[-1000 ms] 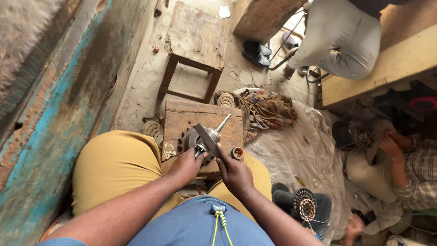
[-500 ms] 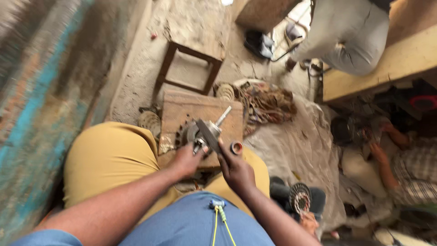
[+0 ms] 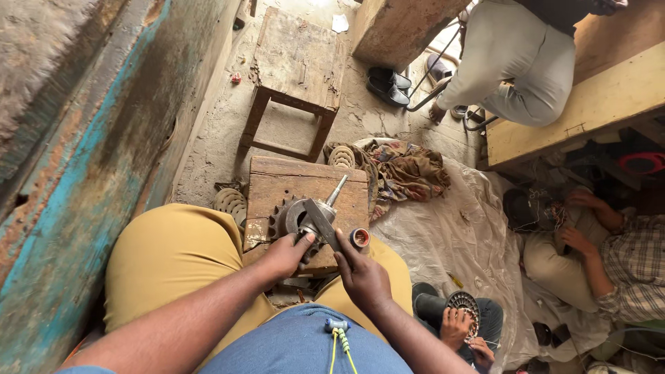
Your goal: The person files a cylindrical metal motor component held on a wooden block, repeatedly rotating it to smooth the surface. The person then wipes the component with a cloth.
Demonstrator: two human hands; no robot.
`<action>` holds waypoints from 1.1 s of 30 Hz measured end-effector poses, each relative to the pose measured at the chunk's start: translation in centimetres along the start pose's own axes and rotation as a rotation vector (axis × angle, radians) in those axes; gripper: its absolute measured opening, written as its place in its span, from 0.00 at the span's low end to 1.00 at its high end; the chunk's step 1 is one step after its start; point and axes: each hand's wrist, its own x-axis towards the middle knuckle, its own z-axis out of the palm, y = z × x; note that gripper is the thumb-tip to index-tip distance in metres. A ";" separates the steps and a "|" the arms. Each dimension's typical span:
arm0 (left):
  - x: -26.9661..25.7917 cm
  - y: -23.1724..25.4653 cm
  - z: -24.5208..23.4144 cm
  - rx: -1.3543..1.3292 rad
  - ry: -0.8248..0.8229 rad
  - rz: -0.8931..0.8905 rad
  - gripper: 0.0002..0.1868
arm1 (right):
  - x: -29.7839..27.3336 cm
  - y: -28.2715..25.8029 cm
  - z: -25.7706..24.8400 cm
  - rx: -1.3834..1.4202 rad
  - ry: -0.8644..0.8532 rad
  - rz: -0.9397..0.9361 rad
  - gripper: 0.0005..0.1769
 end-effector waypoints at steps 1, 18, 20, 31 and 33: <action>-0.1 0.0 0.1 -0.023 -0.011 -0.013 0.32 | 0.6 0.0 0.1 -0.041 -0.024 0.030 0.30; -1.9 1.6 -0.1 0.099 0.038 0.020 0.36 | 3.0 -0.8 0.7 0.032 0.019 0.110 0.28; -2.2 2.1 -0.1 0.111 0.060 0.024 0.36 | 5.2 -0.9 0.5 0.091 0.092 0.067 0.27; -1.5 0.8 0.6 0.118 0.122 0.038 0.33 | 0.5 -0.7 1.4 0.059 0.049 -0.093 0.29; -1.7 0.6 0.7 0.145 0.150 0.078 0.33 | 1.8 -1.0 1.7 0.059 -0.007 -0.010 0.29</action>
